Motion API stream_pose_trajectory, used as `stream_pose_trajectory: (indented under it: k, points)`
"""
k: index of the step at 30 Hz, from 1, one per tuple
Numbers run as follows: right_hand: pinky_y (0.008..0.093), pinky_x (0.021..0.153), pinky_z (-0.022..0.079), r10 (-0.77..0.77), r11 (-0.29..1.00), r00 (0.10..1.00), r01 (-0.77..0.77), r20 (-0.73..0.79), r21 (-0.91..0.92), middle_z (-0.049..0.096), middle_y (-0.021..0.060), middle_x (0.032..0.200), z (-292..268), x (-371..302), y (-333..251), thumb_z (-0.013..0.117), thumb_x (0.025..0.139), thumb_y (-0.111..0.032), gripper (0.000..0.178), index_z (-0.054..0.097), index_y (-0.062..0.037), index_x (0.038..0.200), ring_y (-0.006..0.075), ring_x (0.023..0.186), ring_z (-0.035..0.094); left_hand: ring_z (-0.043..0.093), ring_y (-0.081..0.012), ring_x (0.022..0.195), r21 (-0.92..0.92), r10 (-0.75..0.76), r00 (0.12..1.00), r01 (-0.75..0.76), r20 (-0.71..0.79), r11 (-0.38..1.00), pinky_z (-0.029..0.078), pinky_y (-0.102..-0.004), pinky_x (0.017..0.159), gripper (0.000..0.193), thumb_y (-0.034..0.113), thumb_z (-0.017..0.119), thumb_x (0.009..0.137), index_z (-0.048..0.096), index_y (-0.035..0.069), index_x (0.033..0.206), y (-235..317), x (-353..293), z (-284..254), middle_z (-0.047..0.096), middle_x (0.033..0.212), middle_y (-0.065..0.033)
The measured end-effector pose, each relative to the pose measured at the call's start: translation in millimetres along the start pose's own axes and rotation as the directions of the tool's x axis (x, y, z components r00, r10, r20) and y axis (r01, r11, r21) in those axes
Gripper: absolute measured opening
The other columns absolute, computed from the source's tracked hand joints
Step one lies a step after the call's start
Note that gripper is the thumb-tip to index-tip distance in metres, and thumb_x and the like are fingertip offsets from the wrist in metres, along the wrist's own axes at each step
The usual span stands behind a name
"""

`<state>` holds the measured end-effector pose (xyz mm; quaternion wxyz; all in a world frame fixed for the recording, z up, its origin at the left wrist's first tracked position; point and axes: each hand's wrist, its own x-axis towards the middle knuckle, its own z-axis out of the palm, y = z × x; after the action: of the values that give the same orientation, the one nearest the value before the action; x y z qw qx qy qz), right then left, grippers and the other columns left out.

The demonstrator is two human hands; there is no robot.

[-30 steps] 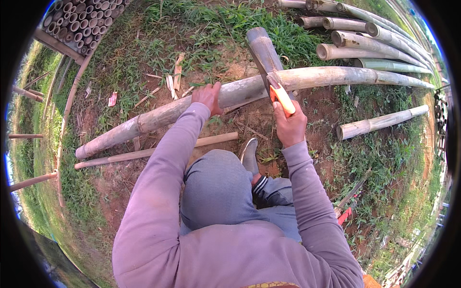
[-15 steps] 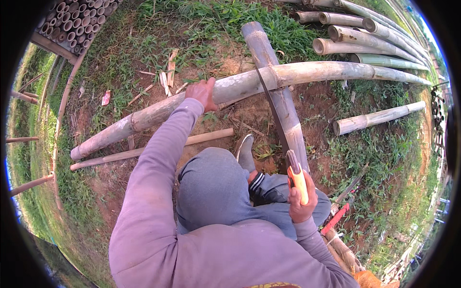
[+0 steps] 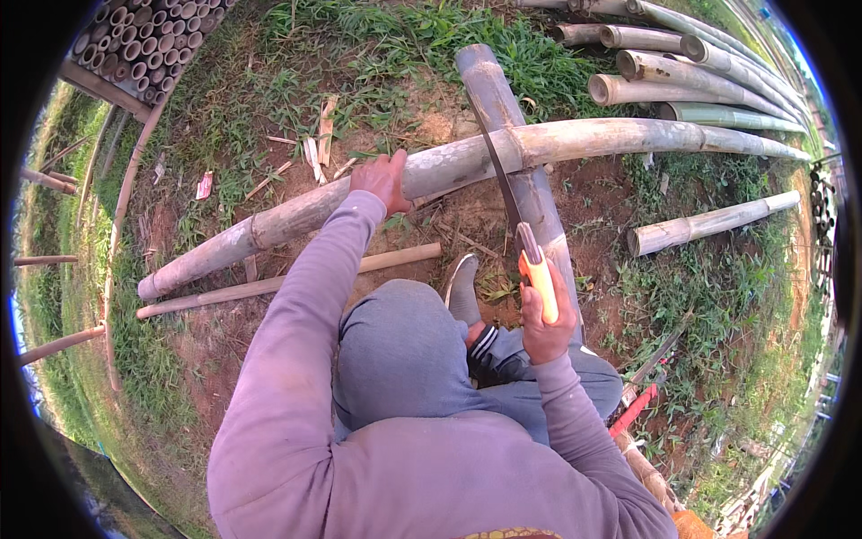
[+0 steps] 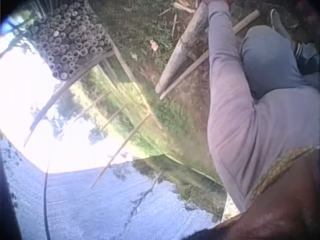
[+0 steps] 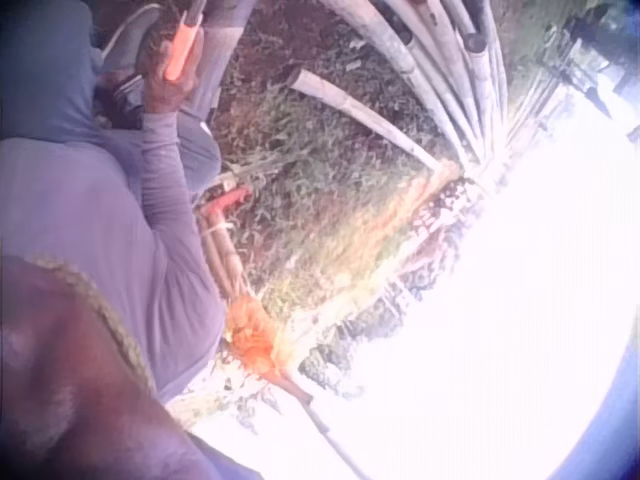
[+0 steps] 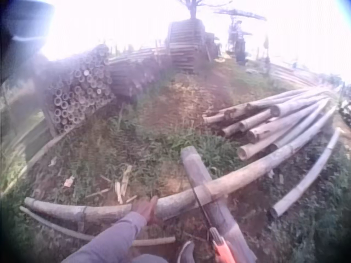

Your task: The person sits on the ground and uses a hand saw to cut long bamboo poles into shorter sections. The person repeatedly positions the saw, cuts through the bamboo, and sets the cut pieces aside.

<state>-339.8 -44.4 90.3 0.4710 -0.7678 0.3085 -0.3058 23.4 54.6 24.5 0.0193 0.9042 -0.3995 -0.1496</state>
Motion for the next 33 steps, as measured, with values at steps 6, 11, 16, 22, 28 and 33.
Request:
stream_pose_trajectory:
  k: [6,11,16,22,28,33]
  points:
    - [0.0339,0.089,0.062,-0.080,0.997,0.997,0.080,-0.016,0.019,0.078,0.0193,0.128,-21.8,-42.3,22.9,0.073,0.106,-0.017,0.055,0.056,0.0093,0.151,0.0218,0.103,0.078,0.070,-0.0430,0.121,0.019,0.008,1.000,-0.008,0.005,1.000,0.056,-0.0535,0.104,0.087,0.039,0.099,0.067,0.053,0.012,0.136,-0.3,7.8,4.4,0.070,0.127,-0.0196]
    - [0.0337,0.084,0.060,-0.079,0.996,0.994,0.081,-0.069,0.023,0.080,0.0178,0.116,49.4,113.4,19.4,0.080,0.103,-0.020,0.047,0.067,0.0017,0.142,0.0172,0.097,0.076,0.070,-0.0428,0.121,0.012,0.024,0.999,-0.024,0.029,1.000,0.056,-0.0530,0.105,0.089,0.040,0.099,0.067,0.053,0.013,0.138,17.1,12.7,-15.1,0.071,0.126,-0.0191]
    - [0.0379,0.097,0.062,0.013,1.000,1.000,-0.013,-0.002,0.004,0.079,0.0211,0.127,-15.2,-28.0,17.6,0.076,0.106,-0.029,0.058,0.060,0.0072,0.148,0.0273,0.113,0.079,0.069,-0.0420,0.123,-0.010,-0.024,0.997,0.025,0.079,1.000,0.056,-0.0536,0.105,0.090,0.039,0.099,0.066,0.053,0.014,0.138,0.4,3.5,-6.2,0.070,0.128,-0.0181]
    - [0.0386,0.100,0.061,-0.038,0.999,0.999,0.038,-0.013,0.020,0.076,0.0234,0.134,-21.6,-27.3,35.3,0.075,0.105,-0.021,0.054,0.060,0.0092,0.147,0.0303,0.120,0.077,0.068,-0.0420,0.125,-0.002,-0.018,1.000,0.018,0.011,1.000,0.055,-0.0532,0.106,0.091,0.040,0.099,0.066,0.053,0.014,0.139,0.4,7.2,0.6,0.069,0.131,-0.0185]
    - [0.0338,0.083,0.061,-0.170,0.985,0.979,0.166,-0.112,-0.047,0.079,0.0197,0.117,59.1,109.0,15.4,0.080,0.103,-0.021,0.048,0.067,0.0012,0.143,0.0176,0.095,0.078,0.069,-0.0414,0.126,-0.003,0.002,0.996,-0.002,0.092,1.000,0.056,-0.0526,0.107,0.088,0.043,0.101,0.067,0.053,0.014,0.136,15.3,3.1,-15.6,0.070,0.133,-0.0174]
    - [0.0293,0.078,0.057,0.057,0.998,0.998,-0.058,0.014,0.021,0.078,0.0187,0.126,-36.6,-60.6,14.7,0.073,0.107,-0.030,0.060,0.057,0.0049,0.153,0.0145,0.090,0.070,0.069,-0.0426,0.125,-0.008,-0.011,0.998,0.012,0.054,1.000,0.055,-0.0525,0.108,0.088,0.040,0.100,0.067,0.054,0.014,0.138,1.9,1.5,-8.6,0.070,0.131,-0.0194]
